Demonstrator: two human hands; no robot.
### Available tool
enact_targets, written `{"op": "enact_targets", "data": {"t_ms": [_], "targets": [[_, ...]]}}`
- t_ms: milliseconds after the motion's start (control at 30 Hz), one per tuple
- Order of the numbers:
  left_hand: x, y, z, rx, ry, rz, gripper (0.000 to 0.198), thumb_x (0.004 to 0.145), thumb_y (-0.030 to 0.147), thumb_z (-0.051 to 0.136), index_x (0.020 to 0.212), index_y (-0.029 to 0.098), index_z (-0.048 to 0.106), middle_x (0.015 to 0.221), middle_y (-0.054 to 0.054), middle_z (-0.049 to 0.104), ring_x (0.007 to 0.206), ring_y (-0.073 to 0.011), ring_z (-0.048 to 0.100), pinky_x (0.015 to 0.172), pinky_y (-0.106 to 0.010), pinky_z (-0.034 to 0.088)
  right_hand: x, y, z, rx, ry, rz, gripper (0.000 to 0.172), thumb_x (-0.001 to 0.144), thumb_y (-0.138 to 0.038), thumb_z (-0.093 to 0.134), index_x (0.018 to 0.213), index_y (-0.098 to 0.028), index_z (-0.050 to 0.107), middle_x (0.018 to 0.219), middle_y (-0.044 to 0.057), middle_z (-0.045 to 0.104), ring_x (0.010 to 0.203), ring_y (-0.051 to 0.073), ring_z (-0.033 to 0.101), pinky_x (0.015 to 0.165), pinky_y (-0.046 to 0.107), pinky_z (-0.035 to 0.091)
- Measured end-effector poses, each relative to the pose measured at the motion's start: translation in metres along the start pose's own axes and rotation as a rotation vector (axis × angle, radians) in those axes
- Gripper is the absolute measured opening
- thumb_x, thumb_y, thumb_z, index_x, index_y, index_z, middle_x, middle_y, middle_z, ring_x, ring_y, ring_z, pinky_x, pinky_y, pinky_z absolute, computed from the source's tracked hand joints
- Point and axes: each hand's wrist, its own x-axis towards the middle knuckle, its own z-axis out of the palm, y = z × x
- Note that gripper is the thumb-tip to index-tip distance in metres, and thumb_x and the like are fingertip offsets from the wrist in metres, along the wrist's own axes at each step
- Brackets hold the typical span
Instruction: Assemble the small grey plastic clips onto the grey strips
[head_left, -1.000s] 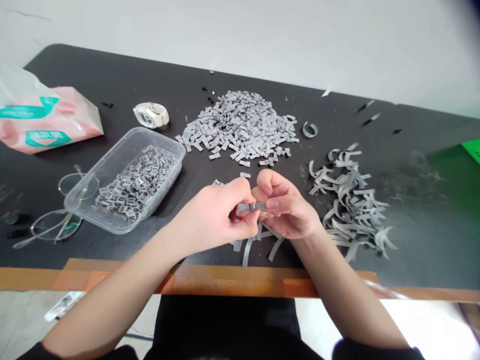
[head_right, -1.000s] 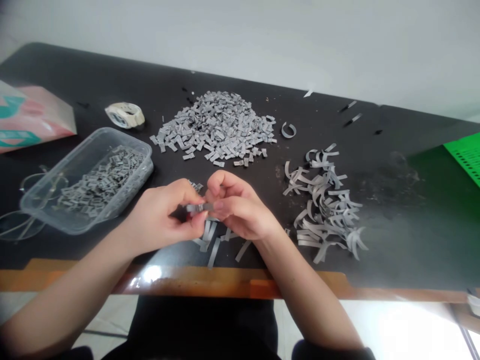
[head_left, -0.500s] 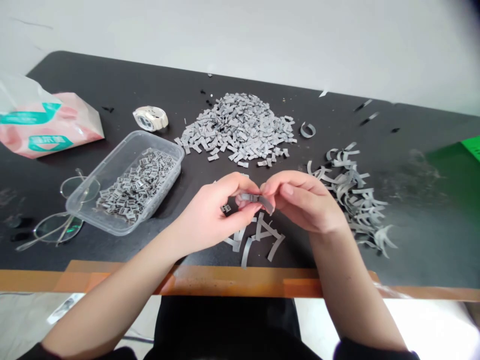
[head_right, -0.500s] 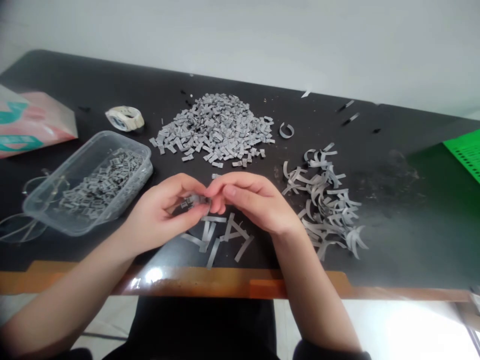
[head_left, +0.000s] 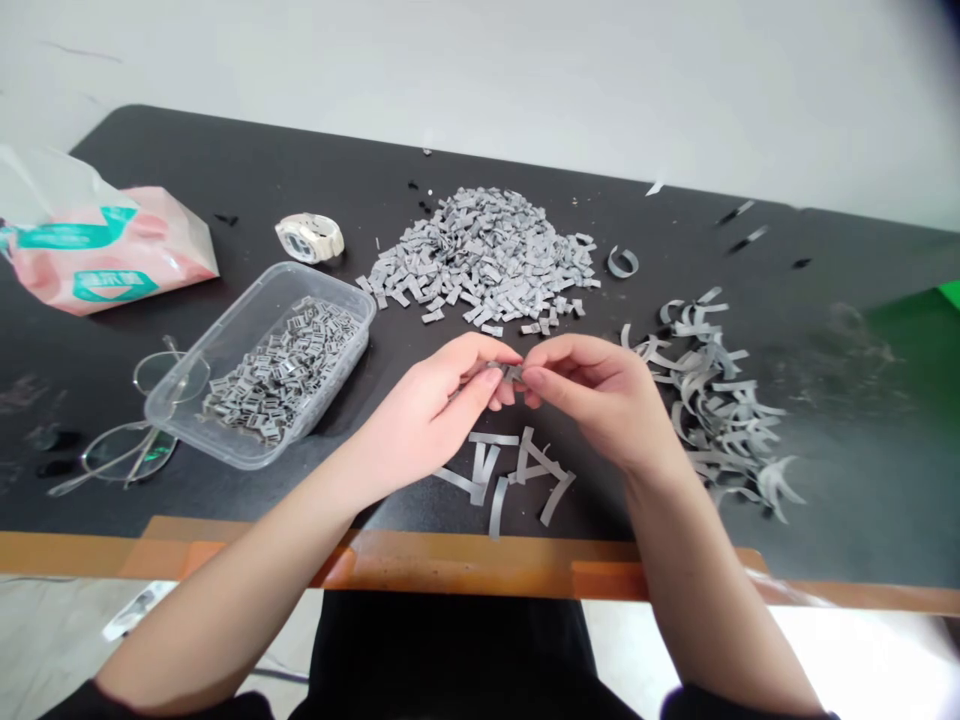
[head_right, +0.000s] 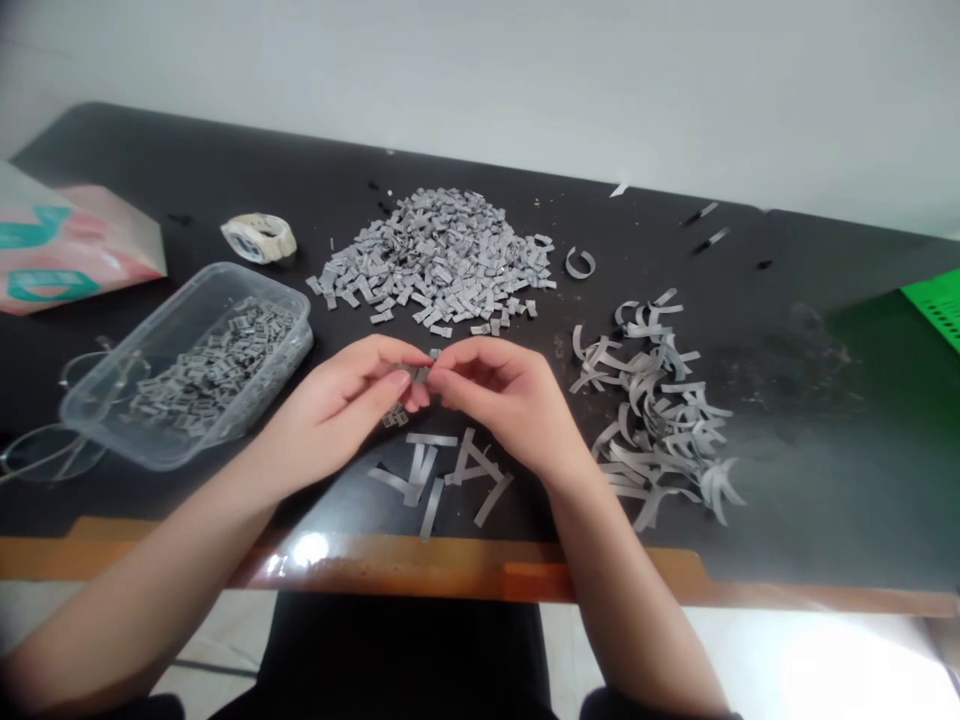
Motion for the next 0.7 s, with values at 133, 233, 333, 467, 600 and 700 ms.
{"op": "enact_targets", "data": {"t_ms": [133, 233, 333, 467, 600, 700], "targets": [[-0.003, -0.001, 0.000, 0.174, 0.050, 0.010, 0.014, 0.101, 0.023, 0.052, 0.113, 0.020, 0.060, 0.089, -0.001, 0.073, 0.079, -0.0133, 0.070, 0.071, -0.024, 0.055, -0.002, 0.001, 0.006, 0.003, 0.026, 0.053, 0.019, 0.074, -0.020, 0.089, 0.091, -0.020, 0.079, 0.080, 0.001, 0.077, 0.066, 0.012, 0.067, 0.065, 0.025, 0.056], [-0.005, -0.001, 0.000, 0.263, 0.096, 0.061, 0.012, 0.101, 0.024, 0.053, 0.110, 0.021, 0.060, 0.089, 0.000, 0.071, 0.075, -0.0127, 0.069, 0.064, -0.023, 0.052, -0.002, 0.002, 0.008, -0.035, 0.036, 0.096, 0.017, 0.076, -0.024, 0.088, 0.090, -0.019, 0.081, 0.080, 0.002, 0.077, 0.065, 0.012, 0.065, 0.063, 0.025, 0.055], [-0.004, 0.000, 0.000, 0.372, 0.145, 0.208, 0.014, 0.098, 0.019, 0.059, 0.112, 0.021, 0.063, 0.094, 0.001, 0.072, 0.081, -0.0125, 0.068, 0.076, -0.024, 0.052, -0.002, 0.005, 0.008, 0.037, 0.043, 0.092, 0.013, 0.079, -0.028, 0.085, 0.088, -0.019, 0.081, 0.077, 0.001, 0.075, 0.065, 0.012, 0.064, 0.063, 0.025, 0.054], [-0.001, -0.003, 0.000, 0.664, 0.236, 0.402, 0.022, 0.096, 0.018, 0.066, 0.118, 0.021, 0.067, 0.106, -0.002, 0.074, 0.095, -0.0168, 0.069, 0.087, -0.031, 0.050, -0.002, 0.007, 0.010, 0.204, 0.038, 0.088, 0.009, 0.081, -0.027, 0.084, 0.088, -0.022, 0.081, 0.075, -0.001, 0.073, 0.065, 0.010, 0.062, 0.064, 0.023, 0.054], [-0.001, -0.006, 0.002, 0.812, 0.362, 0.481, 0.012, 0.096, 0.023, 0.068, 0.106, 0.020, 0.073, 0.098, -0.003, 0.076, 0.088, -0.0168, 0.070, 0.082, -0.033, 0.048, -0.003, 0.009, 0.012, 0.271, 0.005, 0.091, 0.007, 0.084, -0.025, 0.082, 0.090, -0.022, 0.081, 0.077, -0.001, 0.073, 0.067, 0.009, 0.062, 0.066, 0.020, 0.052], [-0.002, -0.007, 0.004, 0.855, 0.385, 0.547, 0.007, 0.096, 0.021, 0.068, 0.099, 0.018, 0.074, 0.090, -0.001, 0.078, 0.080, -0.0147, 0.070, 0.077, -0.033, 0.047, -0.004, 0.011, 0.014, 0.307, -0.012, 0.100, 0.006, 0.085, -0.025, 0.082, 0.090, -0.022, 0.081, 0.076, -0.001, 0.071, 0.067, 0.008, 0.061, 0.065, 0.020, 0.051]]}}
